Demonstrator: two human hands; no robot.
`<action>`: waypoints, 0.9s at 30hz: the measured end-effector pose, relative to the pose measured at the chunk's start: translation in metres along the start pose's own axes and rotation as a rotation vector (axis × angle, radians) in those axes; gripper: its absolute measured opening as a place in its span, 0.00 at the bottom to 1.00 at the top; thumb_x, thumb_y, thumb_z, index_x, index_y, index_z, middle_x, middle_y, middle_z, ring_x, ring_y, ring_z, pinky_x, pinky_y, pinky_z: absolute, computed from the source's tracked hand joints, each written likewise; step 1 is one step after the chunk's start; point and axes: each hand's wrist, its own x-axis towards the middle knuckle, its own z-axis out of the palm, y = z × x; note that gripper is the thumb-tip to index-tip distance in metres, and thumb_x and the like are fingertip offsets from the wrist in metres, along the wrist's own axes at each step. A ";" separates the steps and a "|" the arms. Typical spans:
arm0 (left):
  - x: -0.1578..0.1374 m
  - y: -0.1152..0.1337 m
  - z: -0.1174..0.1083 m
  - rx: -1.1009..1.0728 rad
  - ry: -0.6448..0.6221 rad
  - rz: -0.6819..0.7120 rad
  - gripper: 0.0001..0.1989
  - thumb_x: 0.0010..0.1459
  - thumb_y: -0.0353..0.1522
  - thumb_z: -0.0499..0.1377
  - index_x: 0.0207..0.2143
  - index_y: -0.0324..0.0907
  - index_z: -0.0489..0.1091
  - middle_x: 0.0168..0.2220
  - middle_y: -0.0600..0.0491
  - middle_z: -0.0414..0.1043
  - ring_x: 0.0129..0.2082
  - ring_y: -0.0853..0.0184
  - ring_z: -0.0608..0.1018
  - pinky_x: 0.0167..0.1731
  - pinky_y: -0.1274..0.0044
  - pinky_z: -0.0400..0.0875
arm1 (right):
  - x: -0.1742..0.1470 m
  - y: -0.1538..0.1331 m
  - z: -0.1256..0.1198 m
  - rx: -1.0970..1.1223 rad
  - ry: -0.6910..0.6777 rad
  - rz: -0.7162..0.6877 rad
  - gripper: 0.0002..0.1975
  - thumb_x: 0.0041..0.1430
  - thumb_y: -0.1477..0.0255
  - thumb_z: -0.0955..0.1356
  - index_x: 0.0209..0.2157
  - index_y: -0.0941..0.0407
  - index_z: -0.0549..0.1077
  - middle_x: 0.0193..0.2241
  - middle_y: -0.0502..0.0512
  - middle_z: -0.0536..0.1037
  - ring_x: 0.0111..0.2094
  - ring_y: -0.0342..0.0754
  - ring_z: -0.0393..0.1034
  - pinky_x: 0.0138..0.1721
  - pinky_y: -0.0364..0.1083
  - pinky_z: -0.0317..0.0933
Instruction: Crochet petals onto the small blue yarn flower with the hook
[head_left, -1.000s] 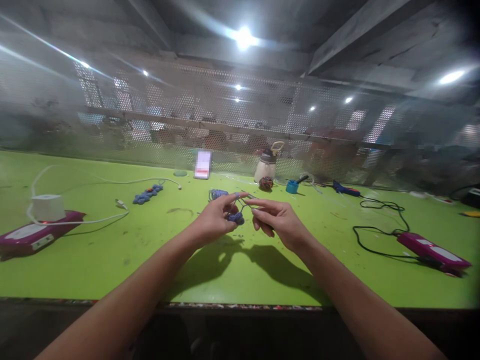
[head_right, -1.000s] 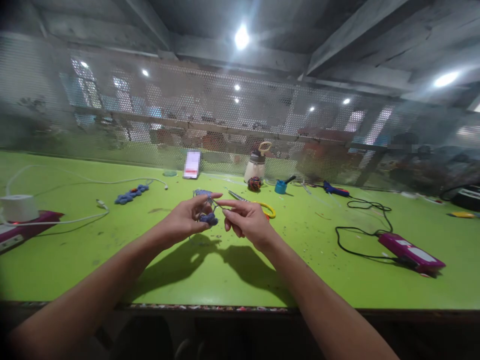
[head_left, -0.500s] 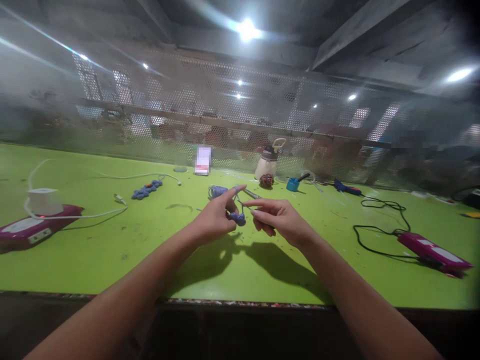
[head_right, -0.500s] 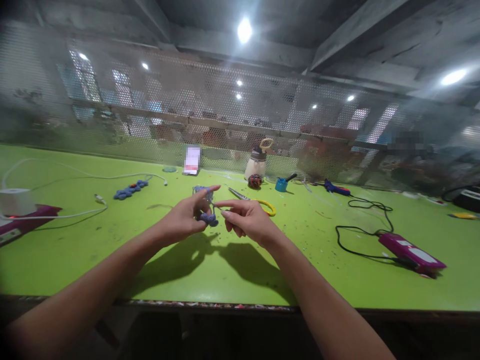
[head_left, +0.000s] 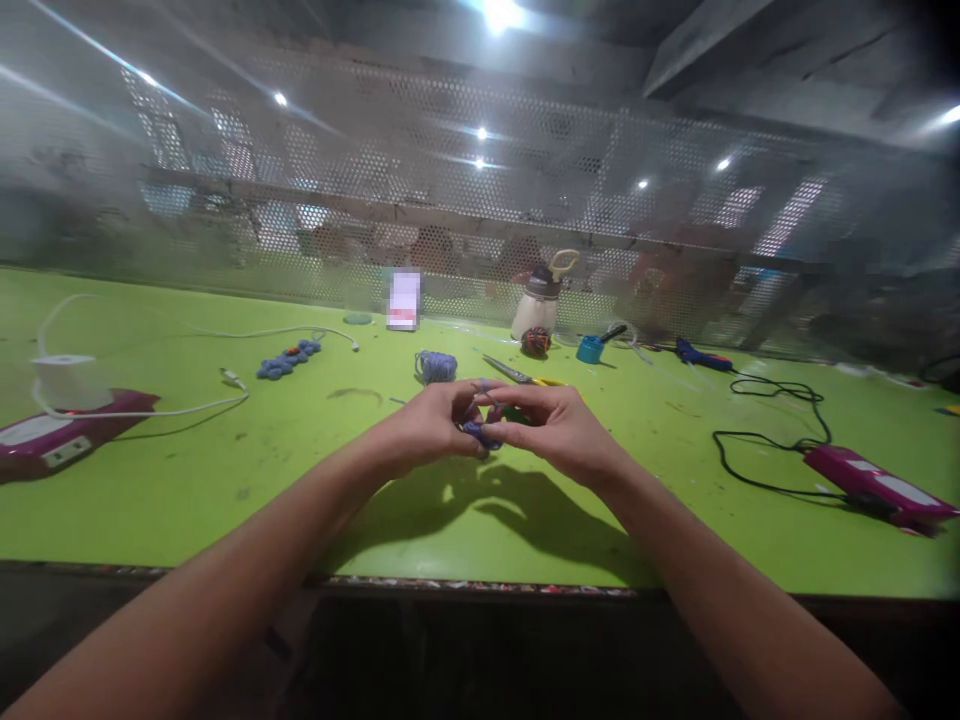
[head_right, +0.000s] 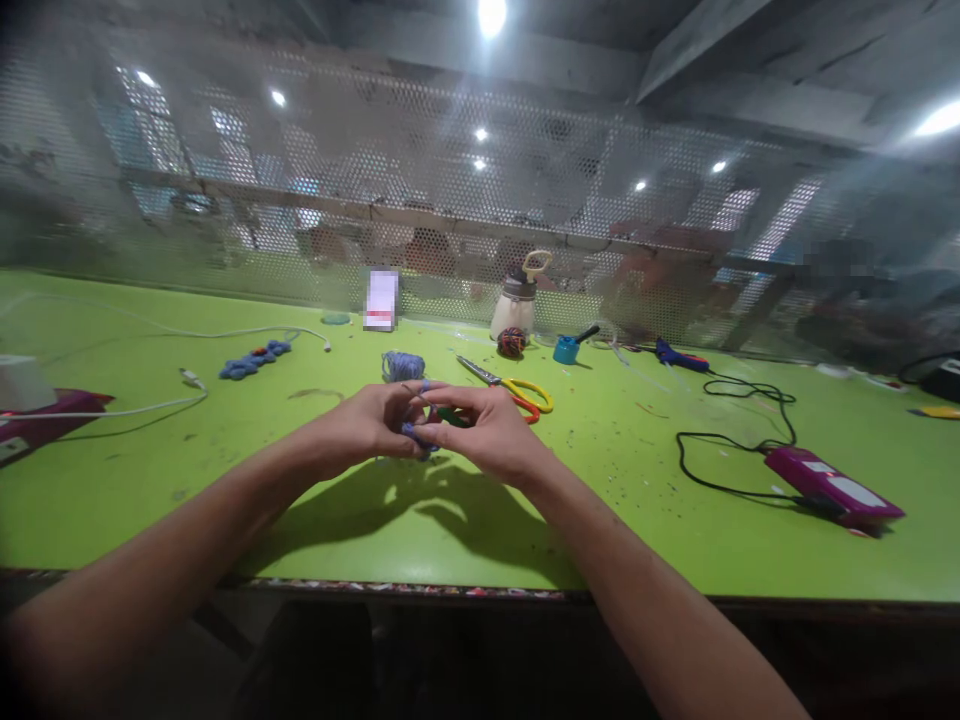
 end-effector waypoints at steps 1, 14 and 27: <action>0.000 0.000 0.000 0.008 0.010 -0.002 0.26 0.36 0.18 0.64 0.42 0.38 0.74 0.28 0.56 0.70 0.28 0.69 0.71 0.29 0.76 0.63 | 0.000 0.000 0.000 0.018 0.000 0.015 0.09 0.47 0.75 0.75 0.33 0.52 0.83 0.36 0.54 0.81 0.38 0.48 0.73 0.38 0.48 0.67; -0.007 0.012 -0.004 -0.179 0.094 -0.053 0.12 0.42 0.21 0.66 0.34 0.35 0.77 0.27 0.53 0.73 0.28 0.69 0.73 0.35 0.73 0.65 | -0.001 -0.008 -0.006 0.092 0.015 0.128 0.18 0.47 0.77 0.73 0.43 0.60 0.78 0.26 0.49 0.75 0.18 0.34 0.52 0.16 0.39 0.42; -0.007 0.018 0.001 -0.375 0.187 -0.151 0.17 0.40 0.16 0.62 0.36 0.31 0.79 0.26 0.49 0.74 0.28 0.70 0.75 0.36 0.77 0.66 | 0.000 -0.002 -0.007 0.123 0.012 -0.005 0.13 0.48 0.77 0.74 0.39 0.58 0.79 0.26 0.49 0.73 0.23 0.37 0.62 0.22 0.40 0.58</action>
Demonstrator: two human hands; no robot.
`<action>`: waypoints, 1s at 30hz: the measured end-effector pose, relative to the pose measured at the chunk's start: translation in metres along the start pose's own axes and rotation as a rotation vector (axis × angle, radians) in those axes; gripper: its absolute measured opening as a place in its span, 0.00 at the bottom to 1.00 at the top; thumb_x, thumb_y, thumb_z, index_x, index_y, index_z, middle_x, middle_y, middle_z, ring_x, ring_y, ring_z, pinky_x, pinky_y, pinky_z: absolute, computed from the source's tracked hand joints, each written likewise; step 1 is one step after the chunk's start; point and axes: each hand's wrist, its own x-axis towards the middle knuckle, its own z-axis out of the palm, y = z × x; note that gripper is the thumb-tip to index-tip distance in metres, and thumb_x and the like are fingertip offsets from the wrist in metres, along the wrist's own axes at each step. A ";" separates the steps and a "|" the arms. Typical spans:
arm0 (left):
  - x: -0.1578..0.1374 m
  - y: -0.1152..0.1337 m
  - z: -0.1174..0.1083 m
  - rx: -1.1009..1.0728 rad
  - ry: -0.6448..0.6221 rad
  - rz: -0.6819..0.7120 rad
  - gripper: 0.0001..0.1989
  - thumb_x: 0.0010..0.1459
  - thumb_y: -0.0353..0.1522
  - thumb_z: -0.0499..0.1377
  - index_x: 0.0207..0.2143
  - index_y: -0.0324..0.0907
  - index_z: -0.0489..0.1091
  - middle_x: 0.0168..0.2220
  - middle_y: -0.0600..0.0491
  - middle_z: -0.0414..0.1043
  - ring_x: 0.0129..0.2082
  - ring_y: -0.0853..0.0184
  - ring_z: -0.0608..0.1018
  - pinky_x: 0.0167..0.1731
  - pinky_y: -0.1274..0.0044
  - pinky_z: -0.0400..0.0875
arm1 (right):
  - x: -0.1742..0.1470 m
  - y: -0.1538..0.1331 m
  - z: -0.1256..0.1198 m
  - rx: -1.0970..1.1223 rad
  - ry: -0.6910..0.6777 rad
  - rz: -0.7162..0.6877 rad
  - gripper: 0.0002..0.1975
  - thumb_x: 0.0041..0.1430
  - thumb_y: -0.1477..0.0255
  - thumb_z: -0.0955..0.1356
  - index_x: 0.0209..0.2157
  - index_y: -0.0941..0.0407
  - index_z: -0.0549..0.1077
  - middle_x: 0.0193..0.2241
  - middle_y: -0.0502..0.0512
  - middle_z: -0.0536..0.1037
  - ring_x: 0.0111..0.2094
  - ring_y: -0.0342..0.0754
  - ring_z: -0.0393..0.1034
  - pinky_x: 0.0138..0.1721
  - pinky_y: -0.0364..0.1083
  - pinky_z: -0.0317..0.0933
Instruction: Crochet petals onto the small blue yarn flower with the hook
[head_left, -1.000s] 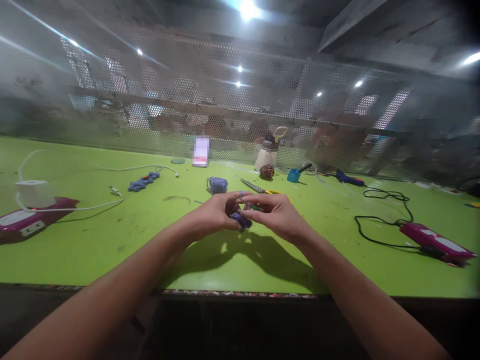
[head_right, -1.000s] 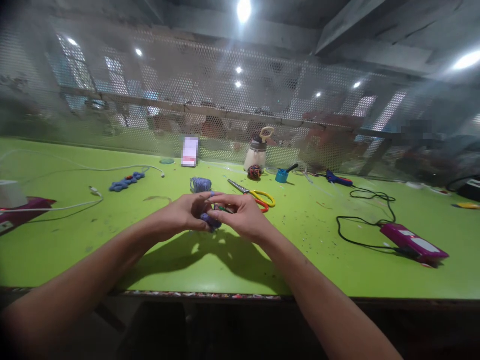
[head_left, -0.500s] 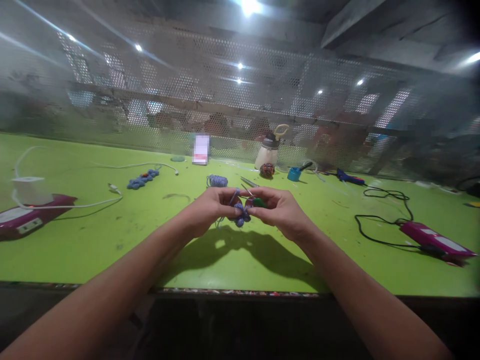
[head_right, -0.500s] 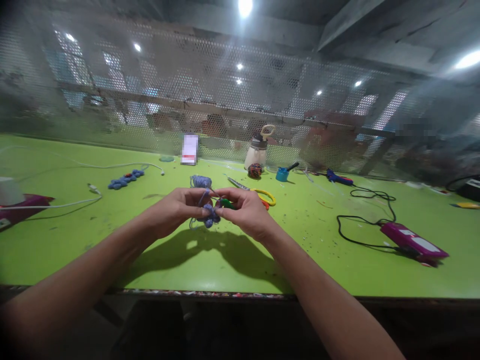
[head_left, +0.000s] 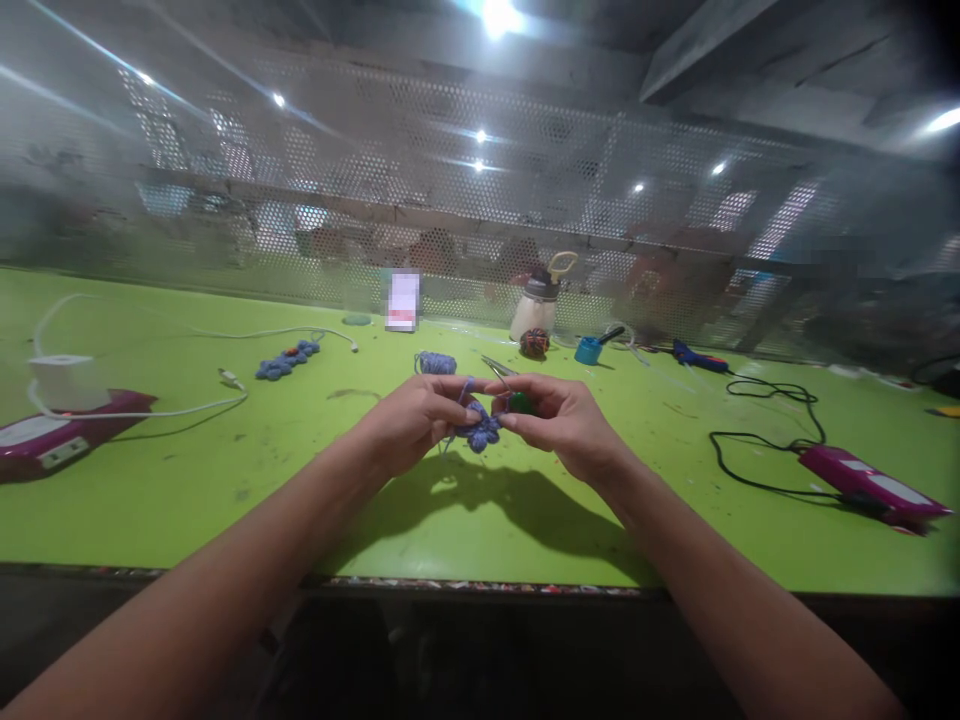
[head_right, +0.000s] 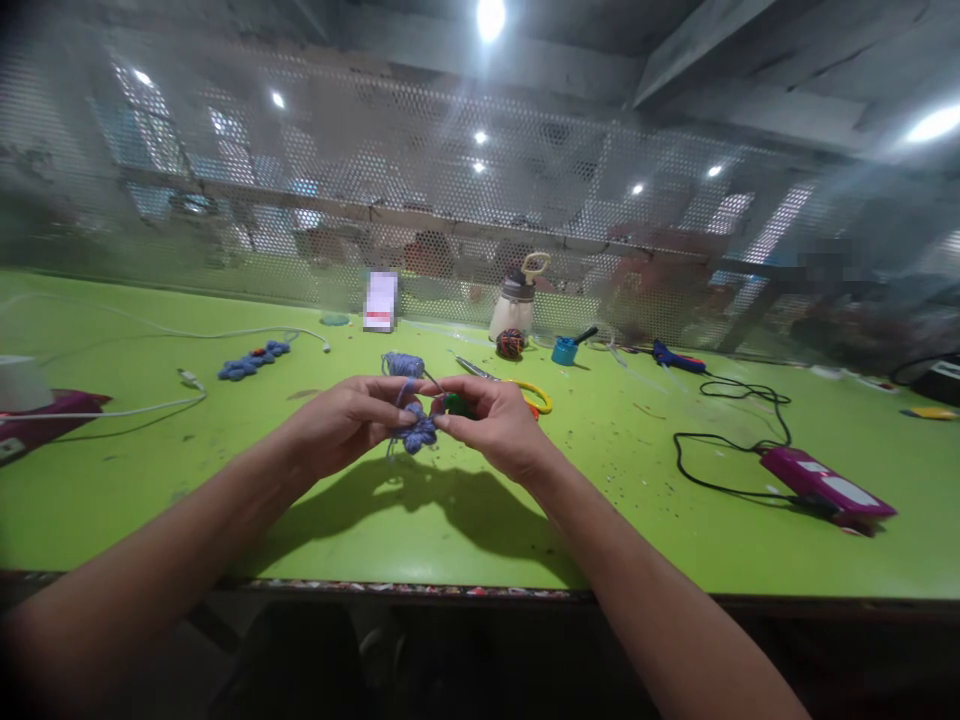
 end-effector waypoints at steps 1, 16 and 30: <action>0.000 0.000 0.000 0.005 -0.002 0.002 0.17 0.40 0.16 0.62 0.36 0.31 0.79 0.26 0.49 0.75 0.28 0.71 0.75 0.35 0.77 0.66 | 0.000 0.001 0.000 -0.017 -0.003 -0.014 0.13 0.48 0.77 0.73 0.39 0.58 0.79 0.27 0.49 0.74 0.25 0.38 0.65 0.25 0.41 0.61; -0.001 0.000 -0.005 0.357 -0.121 0.010 0.26 0.43 0.21 0.64 0.48 0.34 0.74 0.26 0.55 0.71 0.28 0.70 0.71 0.34 0.74 0.64 | -0.005 -0.020 -0.020 -0.718 -0.317 -0.202 0.07 0.62 0.73 0.67 0.39 0.61 0.76 0.29 0.55 0.78 0.25 0.42 0.71 0.28 0.42 0.65; 0.000 0.000 -0.012 0.368 -0.336 0.055 0.26 0.50 0.25 0.65 0.54 0.40 0.72 0.30 0.53 0.74 0.31 0.69 0.74 0.37 0.73 0.67 | -0.004 -0.022 -0.039 -0.486 -0.380 -0.088 0.09 0.60 0.74 0.69 0.42 0.59 0.80 0.26 0.53 0.80 0.21 0.39 0.70 0.22 0.39 0.65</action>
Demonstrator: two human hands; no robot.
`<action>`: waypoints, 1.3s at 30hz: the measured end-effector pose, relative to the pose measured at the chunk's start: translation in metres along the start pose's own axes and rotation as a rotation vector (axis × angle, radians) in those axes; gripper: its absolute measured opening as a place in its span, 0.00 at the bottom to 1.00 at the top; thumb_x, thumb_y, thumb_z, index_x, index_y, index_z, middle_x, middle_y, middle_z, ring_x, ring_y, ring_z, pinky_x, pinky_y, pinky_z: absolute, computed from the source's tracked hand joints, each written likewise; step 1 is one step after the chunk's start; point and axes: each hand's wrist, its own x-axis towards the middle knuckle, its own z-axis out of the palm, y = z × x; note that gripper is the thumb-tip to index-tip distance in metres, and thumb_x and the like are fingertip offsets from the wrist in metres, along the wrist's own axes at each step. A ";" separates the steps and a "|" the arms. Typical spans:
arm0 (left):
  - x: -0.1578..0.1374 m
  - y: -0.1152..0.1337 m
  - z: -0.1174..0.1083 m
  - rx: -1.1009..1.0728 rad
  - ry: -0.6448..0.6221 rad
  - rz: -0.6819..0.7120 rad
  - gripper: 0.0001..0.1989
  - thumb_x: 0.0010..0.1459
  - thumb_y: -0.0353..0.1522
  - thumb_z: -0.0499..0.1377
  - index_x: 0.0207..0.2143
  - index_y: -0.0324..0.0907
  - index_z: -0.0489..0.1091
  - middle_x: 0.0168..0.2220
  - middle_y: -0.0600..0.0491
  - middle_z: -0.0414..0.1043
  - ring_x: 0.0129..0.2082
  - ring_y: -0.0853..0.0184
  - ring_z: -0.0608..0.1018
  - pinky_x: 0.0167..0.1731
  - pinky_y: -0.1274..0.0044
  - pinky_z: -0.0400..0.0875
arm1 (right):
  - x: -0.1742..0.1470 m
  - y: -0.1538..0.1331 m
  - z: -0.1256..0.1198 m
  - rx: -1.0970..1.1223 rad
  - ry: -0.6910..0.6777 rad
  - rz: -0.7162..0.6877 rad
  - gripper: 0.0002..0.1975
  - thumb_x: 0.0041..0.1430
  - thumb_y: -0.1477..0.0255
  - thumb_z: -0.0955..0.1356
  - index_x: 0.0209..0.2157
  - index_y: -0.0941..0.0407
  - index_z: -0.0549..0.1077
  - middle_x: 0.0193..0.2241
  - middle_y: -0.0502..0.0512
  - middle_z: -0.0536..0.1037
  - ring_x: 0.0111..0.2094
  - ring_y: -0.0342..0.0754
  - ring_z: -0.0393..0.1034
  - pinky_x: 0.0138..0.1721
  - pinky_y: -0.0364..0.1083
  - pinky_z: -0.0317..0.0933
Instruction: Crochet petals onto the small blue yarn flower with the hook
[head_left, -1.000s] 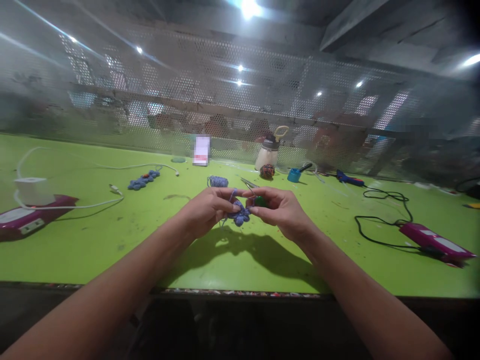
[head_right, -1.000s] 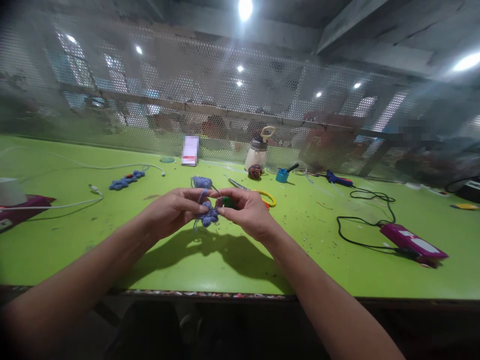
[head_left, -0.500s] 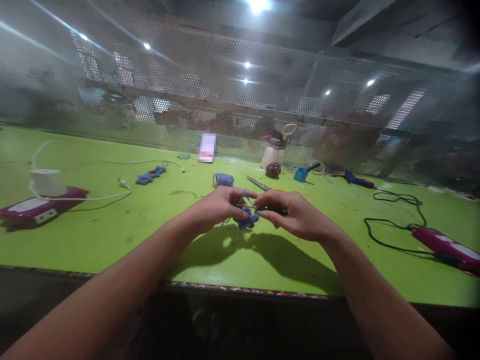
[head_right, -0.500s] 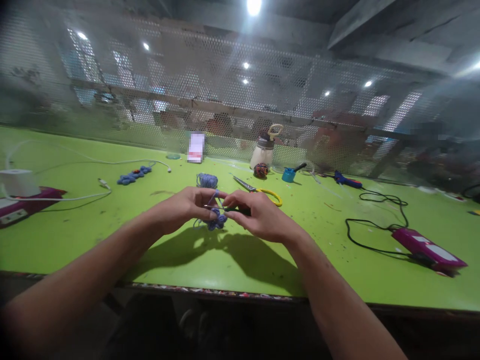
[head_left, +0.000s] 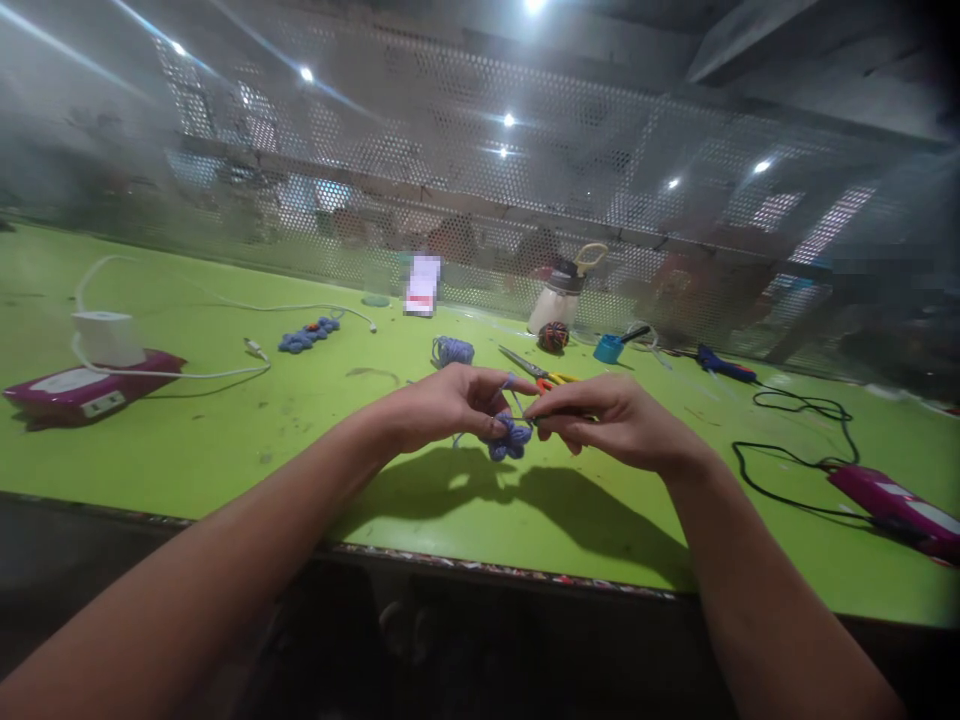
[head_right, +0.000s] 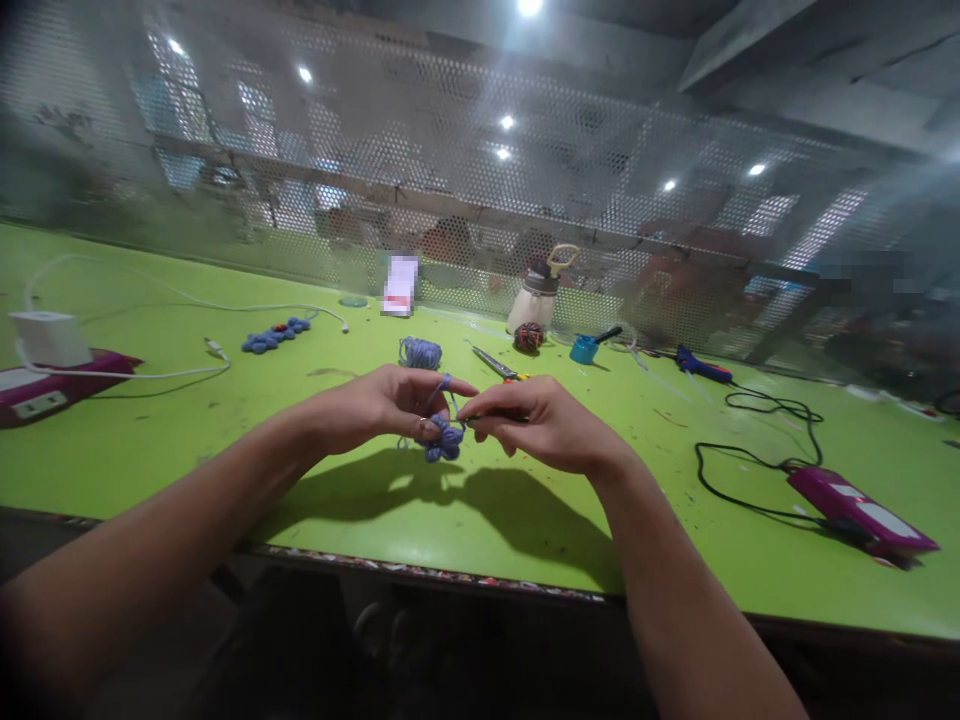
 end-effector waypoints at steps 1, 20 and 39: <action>0.000 0.000 -0.001 -0.008 0.009 -0.006 0.26 0.49 0.25 0.65 0.53 0.40 0.72 0.30 0.53 0.74 0.31 0.69 0.74 0.37 0.73 0.67 | 0.000 0.000 -0.001 -0.038 -0.015 -0.004 0.10 0.60 0.74 0.69 0.42 0.59 0.80 0.26 0.54 0.80 0.21 0.40 0.70 0.22 0.39 0.65; 0.003 -0.002 -0.002 0.140 -0.070 -0.067 0.19 0.48 0.23 0.63 0.45 0.38 0.77 0.25 0.56 0.72 0.26 0.71 0.71 0.30 0.76 0.65 | -0.002 -0.002 -0.008 -0.197 -0.286 0.042 0.15 0.62 0.73 0.65 0.46 0.58 0.80 0.25 0.53 0.78 0.24 0.40 0.65 0.26 0.40 0.59; 0.012 -0.019 0.000 0.478 0.226 -0.125 0.19 0.44 0.26 0.63 0.42 0.35 0.79 0.22 0.53 0.72 0.24 0.67 0.71 0.26 0.76 0.63 | 0.003 -0.016 0.021 -0.666 -0.225 0.078 0.22 0.57 0.85 0.63 0.46 0.53 0.81 0.35 0.56 0.84 0.32 0.48 0.76 0.33 0.44 0.61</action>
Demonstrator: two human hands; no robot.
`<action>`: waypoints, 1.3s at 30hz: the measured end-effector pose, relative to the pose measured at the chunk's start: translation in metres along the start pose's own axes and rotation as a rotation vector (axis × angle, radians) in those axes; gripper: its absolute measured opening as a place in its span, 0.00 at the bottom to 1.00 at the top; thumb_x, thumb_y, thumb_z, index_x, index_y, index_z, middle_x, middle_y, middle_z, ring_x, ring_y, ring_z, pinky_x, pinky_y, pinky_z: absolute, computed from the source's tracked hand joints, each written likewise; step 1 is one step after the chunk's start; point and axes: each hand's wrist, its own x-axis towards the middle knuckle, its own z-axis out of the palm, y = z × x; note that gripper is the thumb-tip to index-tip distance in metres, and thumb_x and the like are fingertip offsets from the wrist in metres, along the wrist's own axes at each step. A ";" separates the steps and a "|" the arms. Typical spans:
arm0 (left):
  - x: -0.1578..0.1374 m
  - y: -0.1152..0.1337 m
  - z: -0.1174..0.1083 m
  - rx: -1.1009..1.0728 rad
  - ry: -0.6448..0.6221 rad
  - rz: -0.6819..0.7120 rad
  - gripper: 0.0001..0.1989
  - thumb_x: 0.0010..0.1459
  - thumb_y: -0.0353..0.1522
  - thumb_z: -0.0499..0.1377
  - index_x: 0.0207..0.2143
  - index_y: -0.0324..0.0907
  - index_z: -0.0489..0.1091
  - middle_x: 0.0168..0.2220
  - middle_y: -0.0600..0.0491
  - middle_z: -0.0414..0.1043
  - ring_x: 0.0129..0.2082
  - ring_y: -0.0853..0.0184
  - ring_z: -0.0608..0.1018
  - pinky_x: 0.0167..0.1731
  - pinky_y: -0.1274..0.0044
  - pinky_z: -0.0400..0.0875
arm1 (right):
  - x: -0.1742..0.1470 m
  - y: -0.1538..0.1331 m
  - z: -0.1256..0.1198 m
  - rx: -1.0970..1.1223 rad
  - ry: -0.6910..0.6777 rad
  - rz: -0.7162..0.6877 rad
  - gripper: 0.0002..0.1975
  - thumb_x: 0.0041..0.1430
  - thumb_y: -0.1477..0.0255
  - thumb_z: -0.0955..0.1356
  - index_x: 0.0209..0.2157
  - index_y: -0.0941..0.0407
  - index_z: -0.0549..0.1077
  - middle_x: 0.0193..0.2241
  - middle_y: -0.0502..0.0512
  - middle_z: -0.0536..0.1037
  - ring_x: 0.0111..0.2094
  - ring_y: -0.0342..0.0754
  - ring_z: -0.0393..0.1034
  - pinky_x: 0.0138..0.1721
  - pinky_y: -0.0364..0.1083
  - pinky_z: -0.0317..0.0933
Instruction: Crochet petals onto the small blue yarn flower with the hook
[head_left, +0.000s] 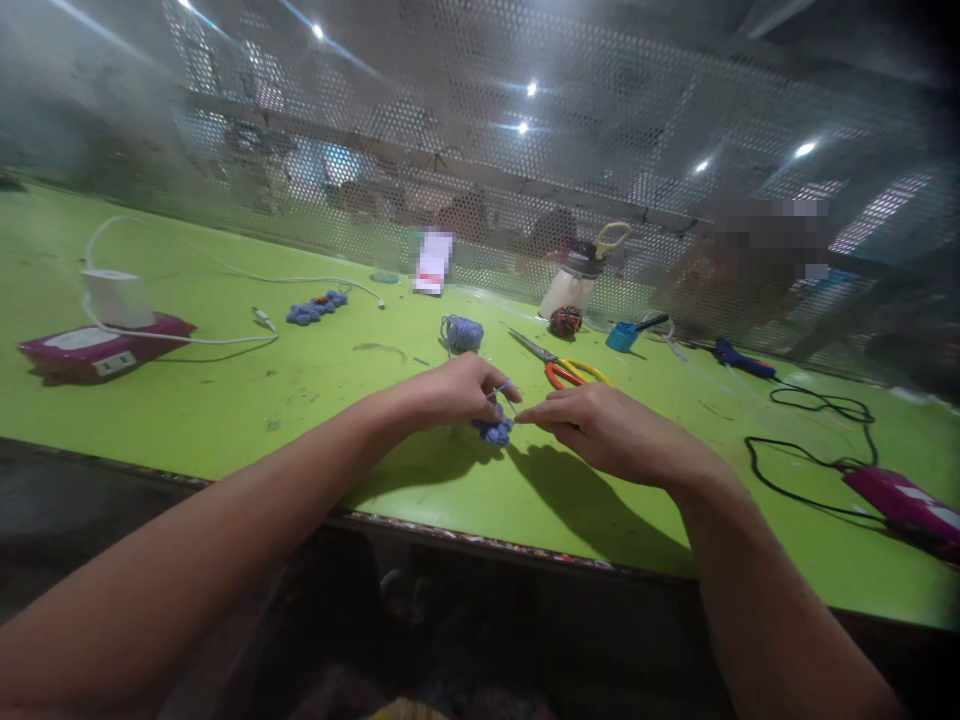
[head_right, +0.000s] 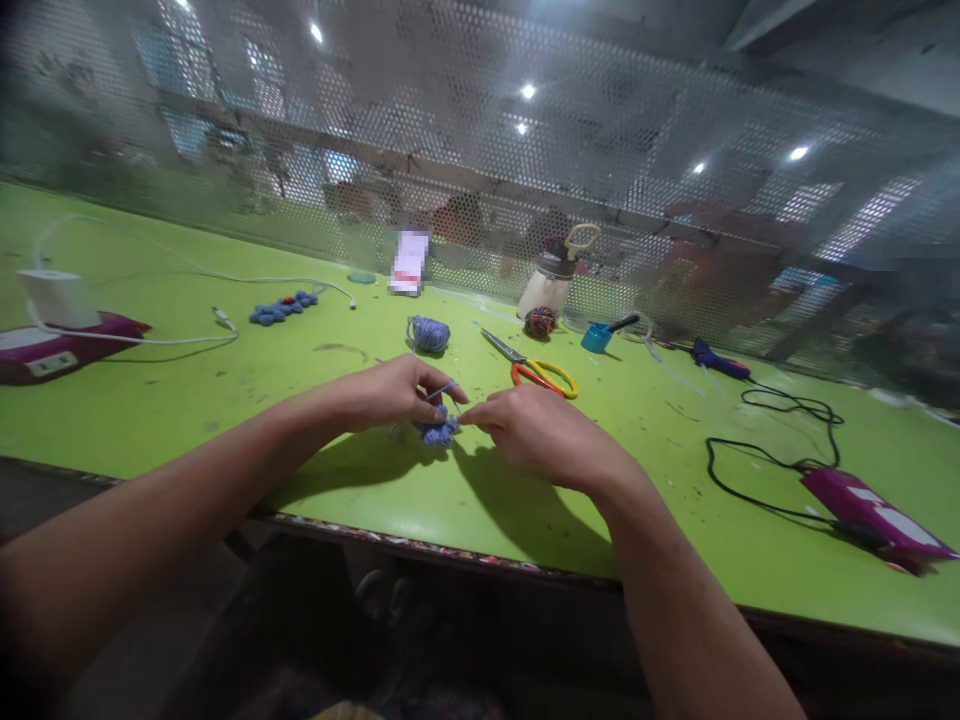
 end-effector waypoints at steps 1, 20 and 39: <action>0.000 0.000 0.000 0.004 0.010 0.001 0.19 0.44 0.26 0.63 0.42 0.35 0.79 0.22 0.53 0.72 0.24 0.67 0.71 0.25 0.76 0.63 | 0.000 -0.001 0.001 -0.027 0.004 0.002 0.22 0.57 0.85 0.63 0.46 0.52 0.80 0.34 0.55 0.84 0.32 0.48 0.75 0.32 0.44 0.60; 0.000 0.004 0.000 0.080 -0.045 -0.029 0.19 0.46 0.25 0.60 0.42 0.35 0.79 0.24 0.52 0.73 0.24 0.68 0.70 0.25 0.77 0.64 | 0.001 -0.003 0.001 -0.035 -0.009 0.004 0.24 0.56 0.85 0.63 0.46 0.49 0.80 0.31 0.54 0.81 0.27 0.44 0.70 0.30 0.43 0.56; 0.002 0.006 0.004 0.222 -0.003 -0.113 0.19 0.46 0.27 0.60 0.44 0.37 0.78 0.23 0.52 0.75 0.22 0.68 0.72 0.25 0.77 0.65 | 0.004 -0.022 0.013 -0.371 -0.037 0.106 0.19 0.55 0.80 0.65 0.43 0.48 0.80 0.26 0.53 0.76 0.22 0.44 0.63 0.23 0.46 0.36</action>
